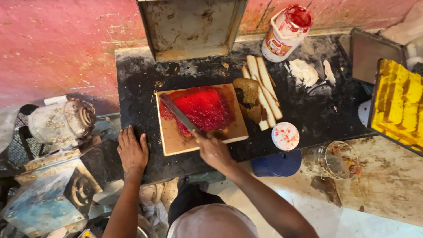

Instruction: The person spreads red jam over a large rectangular cake base using a spatula and then uses a knife to cut the jam-covered cake into smaller rectangular portions.

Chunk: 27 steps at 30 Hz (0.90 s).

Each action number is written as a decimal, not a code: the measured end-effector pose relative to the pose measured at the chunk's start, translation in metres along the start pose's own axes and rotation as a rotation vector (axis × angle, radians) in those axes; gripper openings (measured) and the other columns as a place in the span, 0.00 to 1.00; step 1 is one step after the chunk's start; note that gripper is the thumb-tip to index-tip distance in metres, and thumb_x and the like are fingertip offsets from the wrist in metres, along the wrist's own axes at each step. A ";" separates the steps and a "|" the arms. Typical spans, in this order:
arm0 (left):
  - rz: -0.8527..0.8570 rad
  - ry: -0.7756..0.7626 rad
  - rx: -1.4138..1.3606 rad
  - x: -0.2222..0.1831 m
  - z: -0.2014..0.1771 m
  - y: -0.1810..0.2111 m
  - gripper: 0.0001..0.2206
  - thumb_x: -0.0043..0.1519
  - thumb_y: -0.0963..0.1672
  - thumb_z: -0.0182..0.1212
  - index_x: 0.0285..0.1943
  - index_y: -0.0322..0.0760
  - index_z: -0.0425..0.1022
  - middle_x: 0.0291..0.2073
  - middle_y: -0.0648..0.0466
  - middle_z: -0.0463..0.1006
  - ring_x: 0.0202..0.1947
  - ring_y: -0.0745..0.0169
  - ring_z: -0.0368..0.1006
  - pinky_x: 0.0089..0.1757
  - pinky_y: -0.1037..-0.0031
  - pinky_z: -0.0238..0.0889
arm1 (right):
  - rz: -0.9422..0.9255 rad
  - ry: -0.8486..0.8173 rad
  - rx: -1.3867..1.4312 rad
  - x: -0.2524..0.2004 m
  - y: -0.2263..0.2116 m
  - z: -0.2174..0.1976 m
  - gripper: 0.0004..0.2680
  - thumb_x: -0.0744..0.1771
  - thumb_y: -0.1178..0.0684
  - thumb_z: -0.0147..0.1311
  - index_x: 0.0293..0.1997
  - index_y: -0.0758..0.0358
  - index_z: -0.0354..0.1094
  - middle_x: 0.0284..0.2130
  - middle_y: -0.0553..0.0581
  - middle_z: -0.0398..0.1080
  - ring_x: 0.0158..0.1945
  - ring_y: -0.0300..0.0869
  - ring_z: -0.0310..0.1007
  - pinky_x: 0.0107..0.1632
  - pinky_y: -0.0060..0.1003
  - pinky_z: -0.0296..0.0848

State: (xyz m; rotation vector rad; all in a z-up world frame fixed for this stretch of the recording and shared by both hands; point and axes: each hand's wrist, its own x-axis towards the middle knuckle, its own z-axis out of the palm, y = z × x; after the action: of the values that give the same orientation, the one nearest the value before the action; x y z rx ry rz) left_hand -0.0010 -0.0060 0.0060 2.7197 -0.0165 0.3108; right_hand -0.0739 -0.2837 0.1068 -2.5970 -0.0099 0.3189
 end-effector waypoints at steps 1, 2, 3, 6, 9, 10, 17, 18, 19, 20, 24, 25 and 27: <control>-0.002 -0.002 -0.001 0.001 0.000 0.000 0.28 0.71 0.53 0.47 0.75 0.29 0.60 0.71 0.43 0.63 0.75 0.44 0.52 0.62 0.51 0.54 | -0.018 0.028 -0.103 0.001 0.004 -0.008 0.20 0.69 0.60 0.46 0.72 0.54 0.58 0.36 0.68 0.73 0.20 0.47 0.74 0.20 0.38 0.72; -0.001 -0.005 -0.002 0.001 0.000 0.001 0.28 0.71 0.53 0.47 0.75 0.29 0.60 0.71 0.43 0.63 0.75 0.44 0.52 0.62 0.51 0.54 | -0.036 0.055 -0.205 0.003 0.010 -0.016 0.21 0.68 0.61 0.46 0.72 0.53 0.59 0.36 0.69 0.72 0.18 0.45 0.72 0.17 0.35 0.70; -0.003 -0.005 -0.004 0.002 -0.001 0.001 0.28 0.71 0.53 0.47 0.75 0.30 0.60 0.71 0.43 0.63 0.75 0.44 0.52 0.62 0.51 0.53 | -0.058 0.083 -0.309 0.007 0.017 -0.028 0.21 0.68 0.62 0.47 0.72 0.53 0.59 0.37 0.70 0.71 0.17 0.44 0.71 0.15 0.33 0.68; -0.008 -0.011 0.007 0.004 -0.001 0.001 0.29 0.71 0.53 0.46 0.75 0.30 0.59 0.71 0.42 0.63 0.75 0.44 0.52 0.62 0.51 0.53 | 0.039 0.045 0.008 0.024 0.043 -0.051 0.18 0.71 0.56 0.47 0.72 0.48 0.59 0.35 0.66 0.71 0.21 0.46 0.71 0.22 0.37 0.72; -0.015 -0.008 0.003 0.001 -0.001 0.002 0.28 0.71 0.53 0.46 0.75 0.31 0.59 0.71 0.42 0.63 0.74 0.44 0.52 0.62 0.51 0.53 | -0.260 0.075 -0.066 0.049 0.068 -0.067 0.18 0.70 0.54 0.52 0.71 0.48 0.64 0.30 0.68 0.74 0.28 0.48 0.72 0.34 0.45 0.73; -0.015 -0.005 -0.002 0.000 -0.001 0.002 0.28 0.71 0.53 0.46 0.75 0.32 0.59 0.70 0.42 0.63 0.74 0.44 0.52 0.62 0.51 0.53 | -0.299 0.044 -0.027 0.058 0.072 -0.068 0.18 0.70 0.53 0.52 0.70 0.48 0.65 0.34 0.67 0.75 0.31 0.49 0.74 0.37 0.46 0.74; -0.005 0.008 0.002 0.003 -0.002 0.002 0.28 0.71 0.53 0.47 0.75 0.32 0.59 0.70 0.43 0.64 0.74 0.43 0.52 0.62 0.51 0.54 | -0.278 -0.385 0.001 0.077 0.099 -0.095 0.15 0.70 0.47 0.50 0.66 0.41 0.66 0.47 0.57 0.79 0.44 0.44 0.80 0.53 0.44 0.74; -0.001 0.014 0.002 0.003 -0.001 0.003 0.28 0.71 0.53 0.47 0.75 0.32 0.59 0.70 0.43 0.64 0.74 0.43 0.52 0.62 0.52 0.54 | -0.331 -0.415 -0.003 0.067 0.106 -0.104 0.15 0.70 0.47 0.51 0.65 0.40 0.67 0.49 0.55 0.79 0.47 0.42 0.80 0.56 0.43 0.73; 0.001 0.016 -0.002 0.002 0.000 0.002 0.28 0.71 0.53 0.47 0.75 0.31 0.59 0.70 0.43 0.64 0.74 0.43 0.52 0.62 0.52 0.54 | -0.376 -0.417 -0.004 0.052 0.111 -0.109 0.14 0.70 0.47 0.50 0.66 0.39 0.66 0.50 0.54 0.78 0.48 0.43 0.80 0.58 0.42 0.74; -0.003 0.011 -0.002 0.000 -0.001 0.001 0.28 0.71 0.53 0.47 0.75 0.31 0.59 0.70 0.43 0.64 0.74 0.43 0.52 0.62 0.52 0.54 | -0.421 -0.419 -0.005 0.037 0.118 -0.115 0.14 0.71 0.47 0.49 0.66 0.38 0.65 0.52 0.54 0.77 0.49 0.43 0.80 0.59 0.41 0.74; -0.010 0.003 0.024 0.003 -0.001 0.003 0.28 0.71 0.53 0.46 0.75 0.32 0.60 0.70 0.44 0.63 0.74 0.44 0.52 0.62 0.52 0.54 | -0.252 -0.268 -0.329 -0.014 0.149 -0.137 0.17 0.68 0.48 0.52 0.67 0.32 0.65 0.42 0.56 0.75 0.41 0.49 0.77 0.46 0.46 0.76; -0.009 -0.001 0.039 0.003 -0.001 0.003 0.28 0.71 0.53 0.46 0.75 0.33 0.60 0.70 0.44 0.63 0.74 0.44 0.52 0.62 0.52 0.54 | -0.154 -0.235 -0.410 -0.024 0.155 -0.138 0.18 0.68 0.47 0.51 0.67 0.29 0.65 0.38 0.57 0.74 0.38 0.49 0.76 0.43 0.45 0.77; -0.010 -0.002 0.043 0.003 -0.001 0.004 0.28 0.71 0.53 0.46 0.75 0.33 0.60 0.70 0.44 0.63 0.74 0.45 0.52 0.61 0.52 0.55 | -0.215 -0.007 -0.318 -0.038 0.158 -0.127 0.17 0.68 0.48 0.53 0.67 0.34 0.66 0.33 0.58 0.71 0.34 0.49 0.75 0.38 0.46 0.75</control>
State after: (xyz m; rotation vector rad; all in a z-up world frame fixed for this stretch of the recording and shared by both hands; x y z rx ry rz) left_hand 0.0018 -0.0092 0.0090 2.7615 0.0036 0.3084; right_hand -0.0911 -0.4861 0.1426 -2.8736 -0.3669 0.2654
